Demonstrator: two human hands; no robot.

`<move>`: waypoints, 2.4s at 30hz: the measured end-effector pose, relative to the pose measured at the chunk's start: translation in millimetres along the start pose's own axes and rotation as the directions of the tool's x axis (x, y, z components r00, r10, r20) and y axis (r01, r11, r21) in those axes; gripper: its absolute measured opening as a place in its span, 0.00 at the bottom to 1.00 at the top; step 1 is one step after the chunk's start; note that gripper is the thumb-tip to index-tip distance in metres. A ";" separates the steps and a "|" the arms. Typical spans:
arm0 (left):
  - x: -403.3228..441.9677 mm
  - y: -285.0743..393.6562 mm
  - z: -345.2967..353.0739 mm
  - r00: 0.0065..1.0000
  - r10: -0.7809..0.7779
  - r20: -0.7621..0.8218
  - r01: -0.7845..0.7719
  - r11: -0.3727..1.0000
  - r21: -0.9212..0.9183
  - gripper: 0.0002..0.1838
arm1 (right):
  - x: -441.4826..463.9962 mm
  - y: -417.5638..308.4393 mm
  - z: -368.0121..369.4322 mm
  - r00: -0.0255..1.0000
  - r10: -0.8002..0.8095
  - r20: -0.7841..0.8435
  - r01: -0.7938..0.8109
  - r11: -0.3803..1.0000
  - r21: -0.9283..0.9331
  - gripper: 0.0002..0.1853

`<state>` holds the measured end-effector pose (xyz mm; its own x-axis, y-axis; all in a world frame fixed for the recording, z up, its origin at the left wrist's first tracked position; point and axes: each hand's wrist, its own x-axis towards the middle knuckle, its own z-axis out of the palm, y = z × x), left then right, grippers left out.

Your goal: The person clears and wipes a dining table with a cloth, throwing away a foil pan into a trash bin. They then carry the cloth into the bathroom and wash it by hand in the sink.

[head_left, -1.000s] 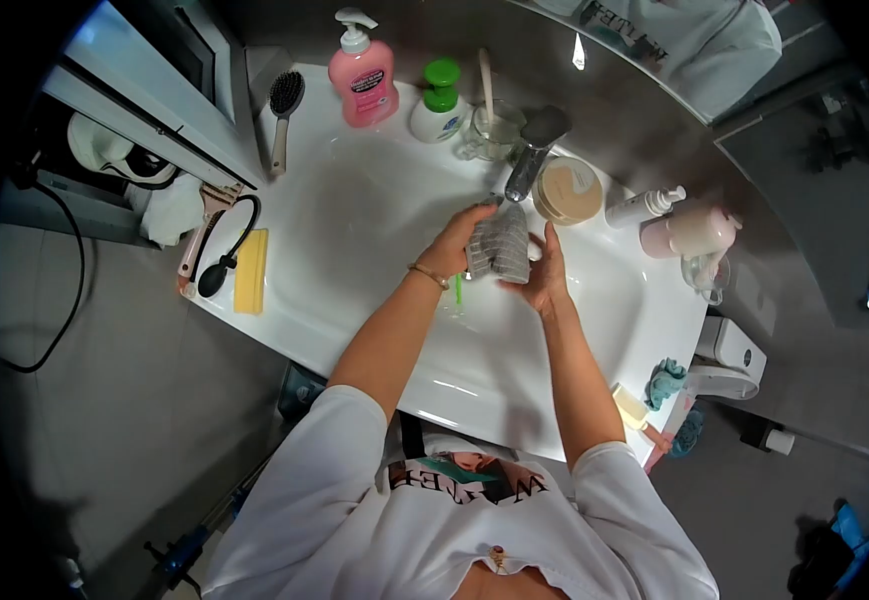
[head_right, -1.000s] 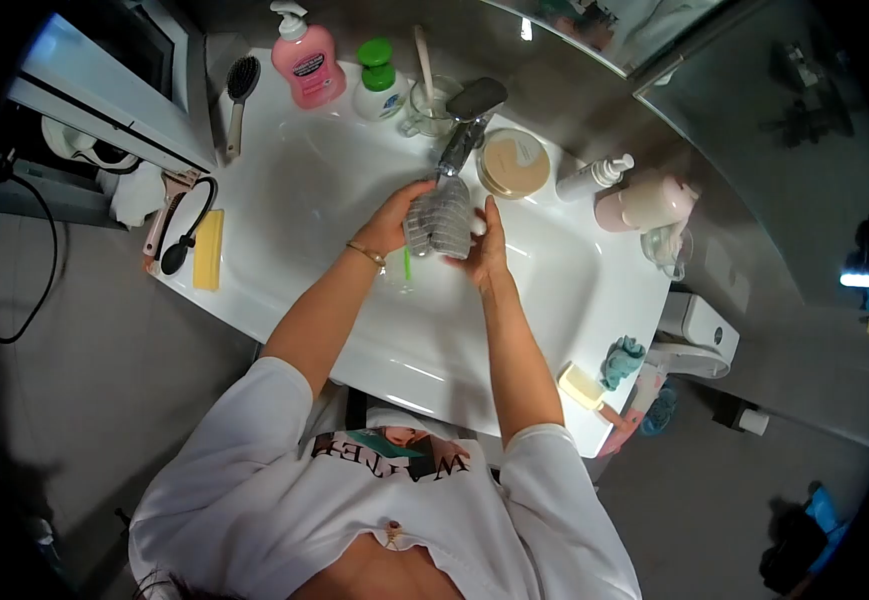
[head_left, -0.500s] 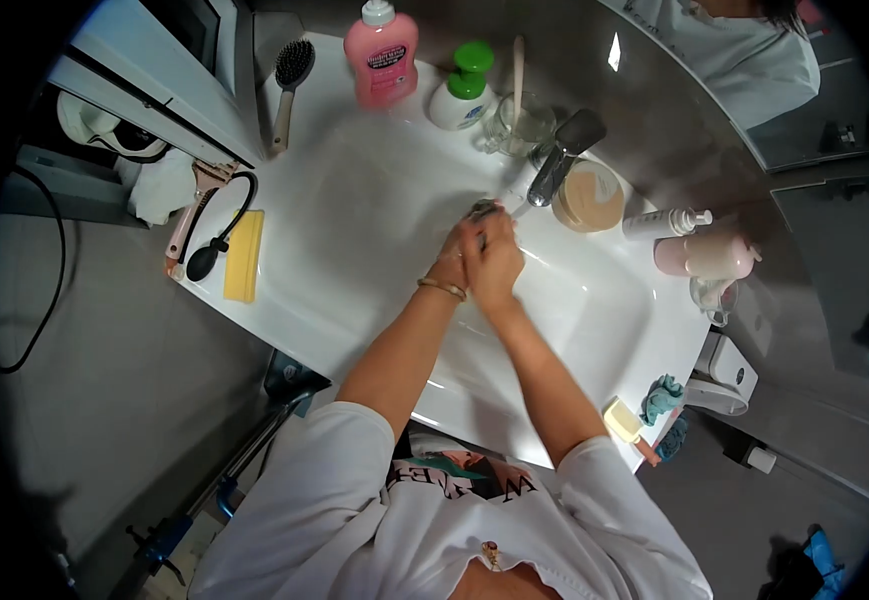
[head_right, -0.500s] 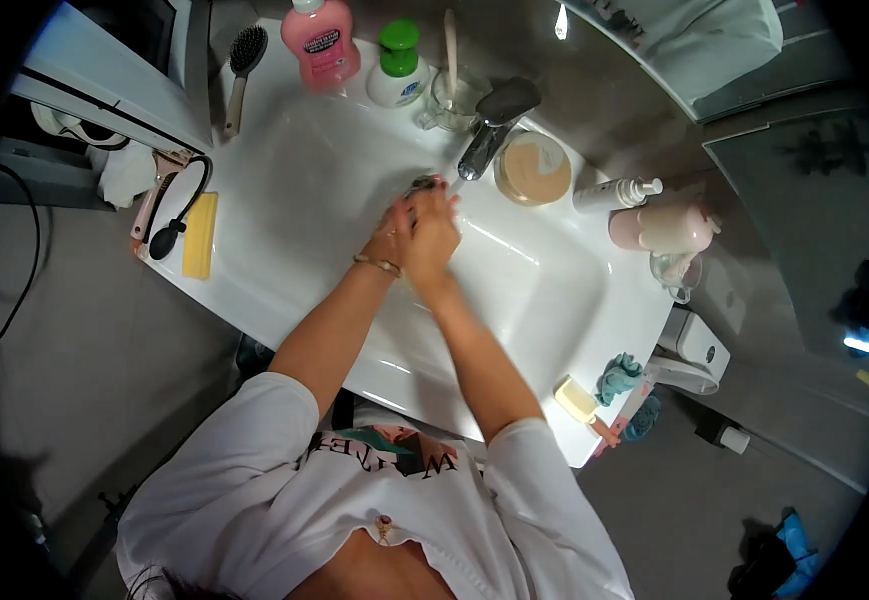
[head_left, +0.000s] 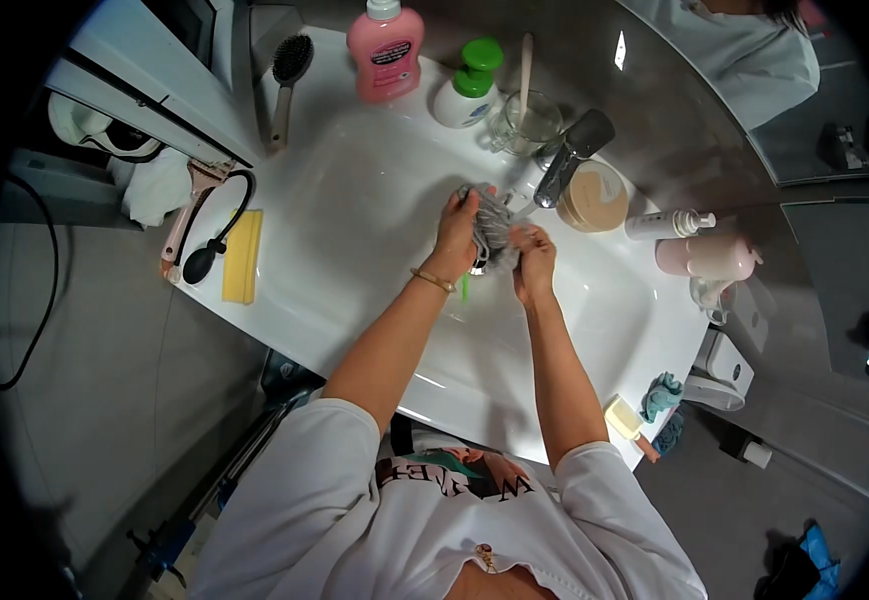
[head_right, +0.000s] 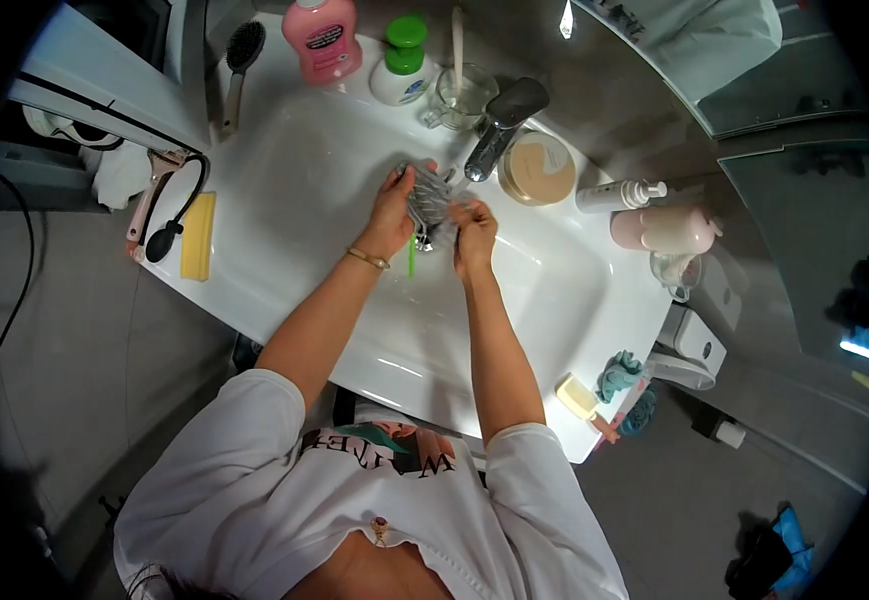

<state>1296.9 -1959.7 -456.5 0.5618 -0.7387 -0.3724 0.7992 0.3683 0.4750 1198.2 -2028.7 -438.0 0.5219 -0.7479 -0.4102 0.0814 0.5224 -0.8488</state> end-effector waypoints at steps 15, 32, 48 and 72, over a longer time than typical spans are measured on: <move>-17.4 -15.7 -5.4 0.987 -0.122 -0.105 0.106 0.983 -0.148 0.10 | -13.4 17.5 16.8 0.953 -0.091 -0.288 0.148 0.972 0.182 0.18; -16.8 -14.0 -4.7 0.979 -0.191 0.071 0.201 0.965 -0.170 0.15 | -23.0 16.4 47.6 0.767 -0.642 0.025 0.347 0.382 -0.857 0.14; -19.9 -17.5 11.0 0.989 -0.145 -0.042 0.132 0.964 -0.231 0.17 | -3.4 12.9 26.4 0.890 -0.429 -0.152 0.309 0.816 -0.489 0.23; 3.5 -46.0 -33.2 0.933 -0.156 0.324 0.234 0.948 -0.216 0.22 | -18.4 18.7 47.2 0.653 -0.732 0.195 0.587 0.326 -0.742 0.07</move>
<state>1269.2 -1960.4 -506.1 0.3302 -0.9296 -0.1636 0.9350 0.2985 0.1914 1230.2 -1985.9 -430.6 0.4463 -0.7909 0.4187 -0.2971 -0.5723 -0.7643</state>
